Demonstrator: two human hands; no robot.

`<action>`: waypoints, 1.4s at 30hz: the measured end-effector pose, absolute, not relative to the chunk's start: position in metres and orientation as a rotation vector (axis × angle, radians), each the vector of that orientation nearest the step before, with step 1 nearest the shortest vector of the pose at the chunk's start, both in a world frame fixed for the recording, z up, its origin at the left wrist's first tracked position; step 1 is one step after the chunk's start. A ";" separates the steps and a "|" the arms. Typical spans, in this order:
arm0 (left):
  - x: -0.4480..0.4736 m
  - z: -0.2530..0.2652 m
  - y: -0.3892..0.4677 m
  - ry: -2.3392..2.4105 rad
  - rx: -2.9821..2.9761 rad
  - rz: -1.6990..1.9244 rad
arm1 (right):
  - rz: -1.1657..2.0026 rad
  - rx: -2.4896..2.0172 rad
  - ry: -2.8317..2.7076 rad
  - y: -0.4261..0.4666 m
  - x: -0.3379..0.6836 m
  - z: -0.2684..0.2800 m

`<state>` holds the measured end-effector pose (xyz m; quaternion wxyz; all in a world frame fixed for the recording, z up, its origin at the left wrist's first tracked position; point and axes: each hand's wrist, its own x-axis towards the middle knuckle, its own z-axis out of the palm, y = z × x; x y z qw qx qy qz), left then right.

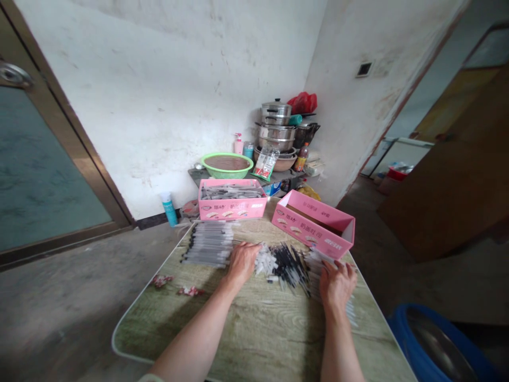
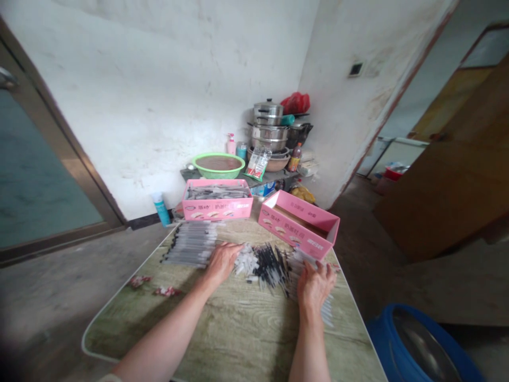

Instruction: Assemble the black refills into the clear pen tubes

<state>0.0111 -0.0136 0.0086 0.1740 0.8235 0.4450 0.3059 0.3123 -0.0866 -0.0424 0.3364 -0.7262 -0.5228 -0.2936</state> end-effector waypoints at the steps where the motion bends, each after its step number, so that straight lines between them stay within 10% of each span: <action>1: 0.011 0.009 -0.014 1.248 2.338 0.898 | -0.755 -1.885 -1.360 -0.087 0.313 -0.044; 42: -0.042 0.019 0.008 1.838 2.287 0.647 | -0.605 -1.648 -1.399 -0.091 0.267 -0.022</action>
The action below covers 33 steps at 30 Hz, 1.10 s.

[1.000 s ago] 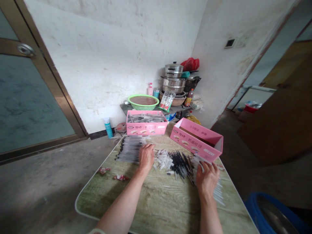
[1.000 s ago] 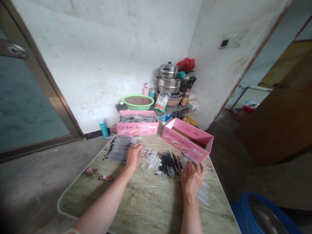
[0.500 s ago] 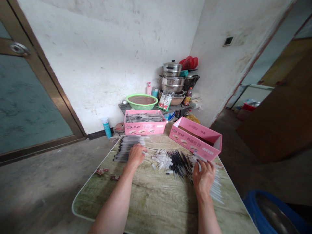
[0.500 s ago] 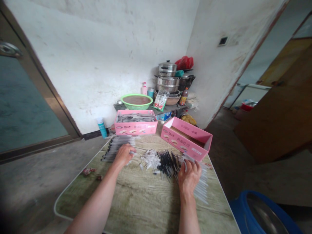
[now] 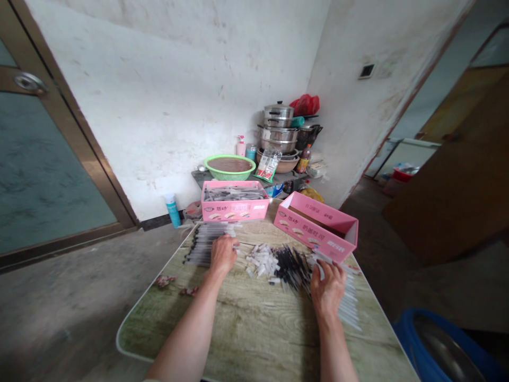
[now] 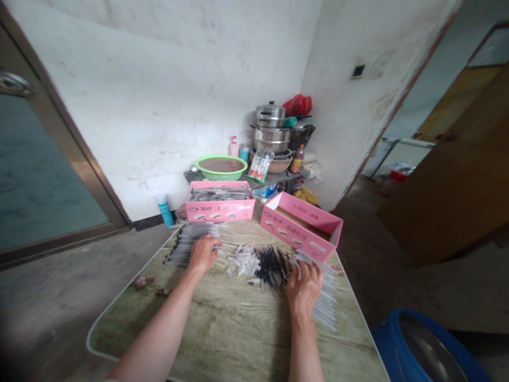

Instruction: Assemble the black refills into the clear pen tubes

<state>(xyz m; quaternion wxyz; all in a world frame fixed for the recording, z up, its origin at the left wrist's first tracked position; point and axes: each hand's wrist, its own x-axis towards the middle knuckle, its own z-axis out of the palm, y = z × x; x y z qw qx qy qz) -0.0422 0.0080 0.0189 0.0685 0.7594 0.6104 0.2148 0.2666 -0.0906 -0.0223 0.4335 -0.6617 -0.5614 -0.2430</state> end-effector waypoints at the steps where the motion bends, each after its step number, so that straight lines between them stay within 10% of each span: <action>1: -0.042 0.019 0.008 1.851 2.291 0.658 | -0.605 -1.649 -1.395 -0.091 0.266 -0.022; 15: -0.045 0.018 0.009 1.863 2.351 0.676 | -0.575 -1.653 -1.369 -0.091 0.265 -0.022; 25: -0.028 0.041 -0.010 1.412 2.021 2.028 | -0.281 -1.472 -1.446 -0.094 0.230 -0.007; 33: -0.033 0.048 -0.011 1.452 1.613 2.253 | 0.159 -1.464 -1.396 -0.099 0.200 -0.002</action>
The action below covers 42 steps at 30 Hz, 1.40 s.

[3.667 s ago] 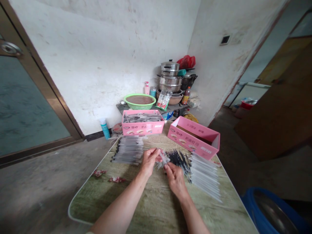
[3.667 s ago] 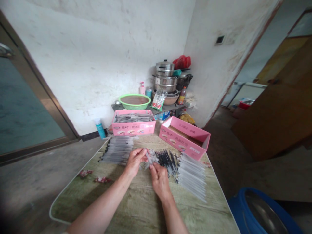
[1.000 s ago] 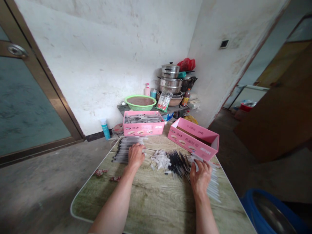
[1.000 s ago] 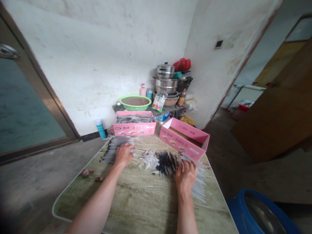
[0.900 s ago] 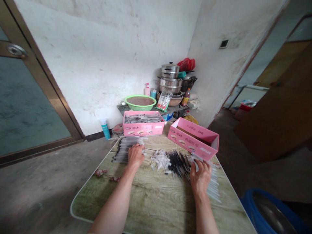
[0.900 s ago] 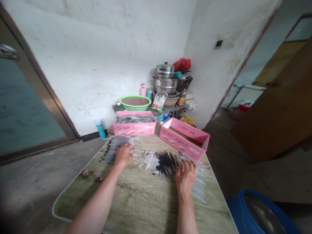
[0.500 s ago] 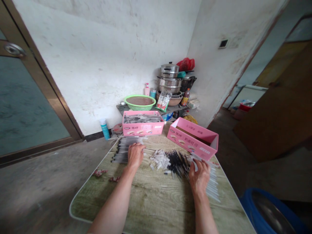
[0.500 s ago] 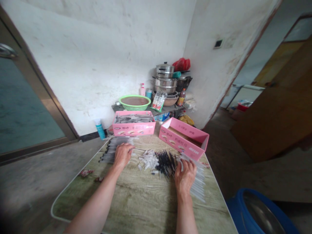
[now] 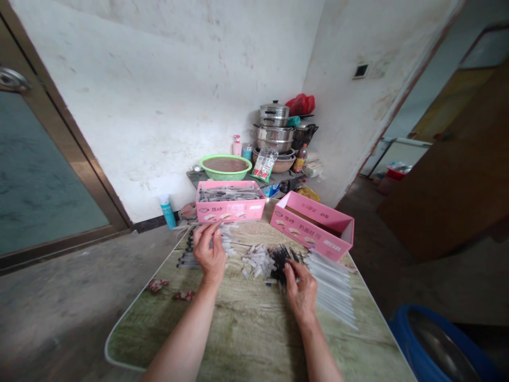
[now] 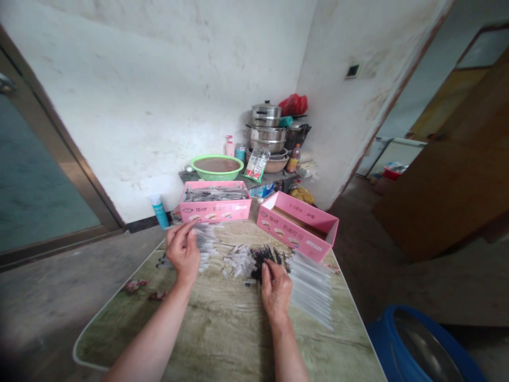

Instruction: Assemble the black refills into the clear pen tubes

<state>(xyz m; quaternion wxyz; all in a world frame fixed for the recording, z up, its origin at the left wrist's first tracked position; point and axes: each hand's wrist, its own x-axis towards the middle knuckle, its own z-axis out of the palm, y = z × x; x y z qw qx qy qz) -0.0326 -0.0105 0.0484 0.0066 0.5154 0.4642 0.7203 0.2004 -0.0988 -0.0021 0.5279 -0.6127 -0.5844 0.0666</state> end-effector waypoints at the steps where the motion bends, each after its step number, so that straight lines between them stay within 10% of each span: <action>1: -0.032 0.047 -0.008 1.411 1.525 2.235 | 0.231 -1.465 -1.378 -0.099 0.199 -0.001; 13: 0.008 0.020 -0.005 0.783 0.890 1.753 | 1.134 -1.141 -1.056 -0.093 0.187 -0.003; 42: 0.023 0.019 -0.019 0.784 0.817 1.282 | 1.249 -1.005 -1.011 -0.096 0.186 0.002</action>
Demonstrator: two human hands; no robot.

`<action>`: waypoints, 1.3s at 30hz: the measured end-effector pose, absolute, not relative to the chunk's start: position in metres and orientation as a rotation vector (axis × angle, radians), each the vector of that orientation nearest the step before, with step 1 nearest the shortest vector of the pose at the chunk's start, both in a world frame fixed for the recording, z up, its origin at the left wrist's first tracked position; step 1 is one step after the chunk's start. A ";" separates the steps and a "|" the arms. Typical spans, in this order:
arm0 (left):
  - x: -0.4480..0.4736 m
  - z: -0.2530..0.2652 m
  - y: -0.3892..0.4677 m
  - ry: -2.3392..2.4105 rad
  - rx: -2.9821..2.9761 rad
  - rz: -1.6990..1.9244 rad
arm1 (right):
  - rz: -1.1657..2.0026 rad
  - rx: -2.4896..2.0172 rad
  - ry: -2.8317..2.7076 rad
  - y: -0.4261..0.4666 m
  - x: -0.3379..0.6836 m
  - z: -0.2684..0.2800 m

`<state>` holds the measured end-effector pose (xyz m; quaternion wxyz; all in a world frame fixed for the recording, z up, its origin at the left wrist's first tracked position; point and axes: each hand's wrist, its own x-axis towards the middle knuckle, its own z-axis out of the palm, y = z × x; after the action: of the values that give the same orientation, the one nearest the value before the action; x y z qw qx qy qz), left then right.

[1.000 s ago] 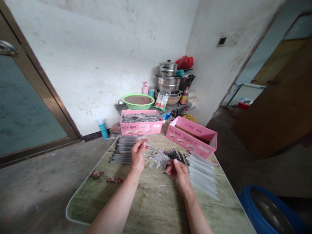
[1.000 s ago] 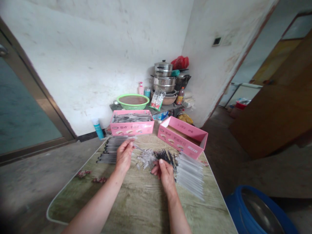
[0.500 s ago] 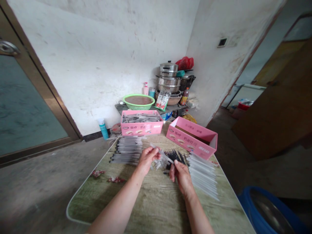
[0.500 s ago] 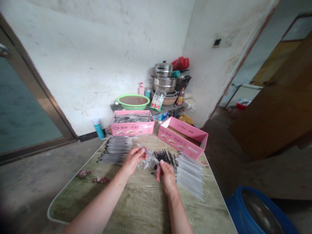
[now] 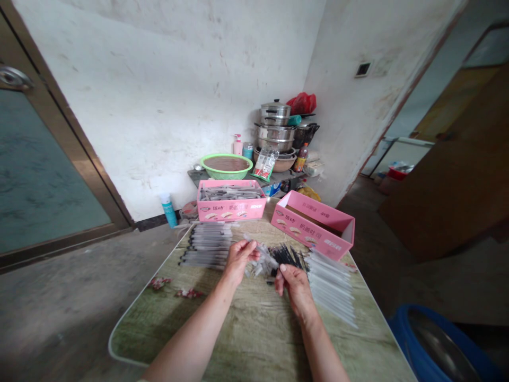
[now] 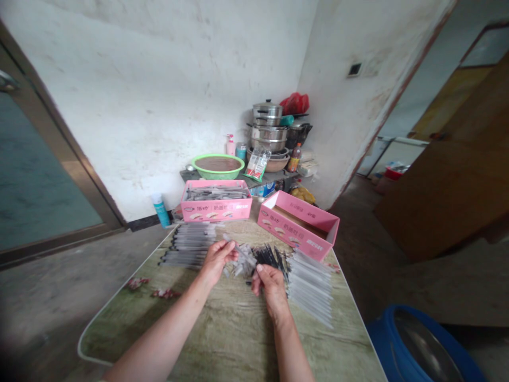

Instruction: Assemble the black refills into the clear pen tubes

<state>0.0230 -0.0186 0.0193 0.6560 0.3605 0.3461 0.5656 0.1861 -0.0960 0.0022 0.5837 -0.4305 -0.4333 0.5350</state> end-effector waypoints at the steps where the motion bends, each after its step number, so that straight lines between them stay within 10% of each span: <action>1: 0.023 0.019 -0.018 0.791 0.812 1.284 | 1.245 -1.009 -1.008 -0.096 0.186 0.002; 39: 0.021 0.020 -0.016 0.829 0.862 1.291 | 1.203 -1.093 -0.995 -0.095 0.185 0.006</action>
<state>0.0205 -0.0165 0.0199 0.6373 0.3775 0.3630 0.5653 0.1846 -0.0951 0.0060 0.5793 -0.4673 -0.4256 0.5147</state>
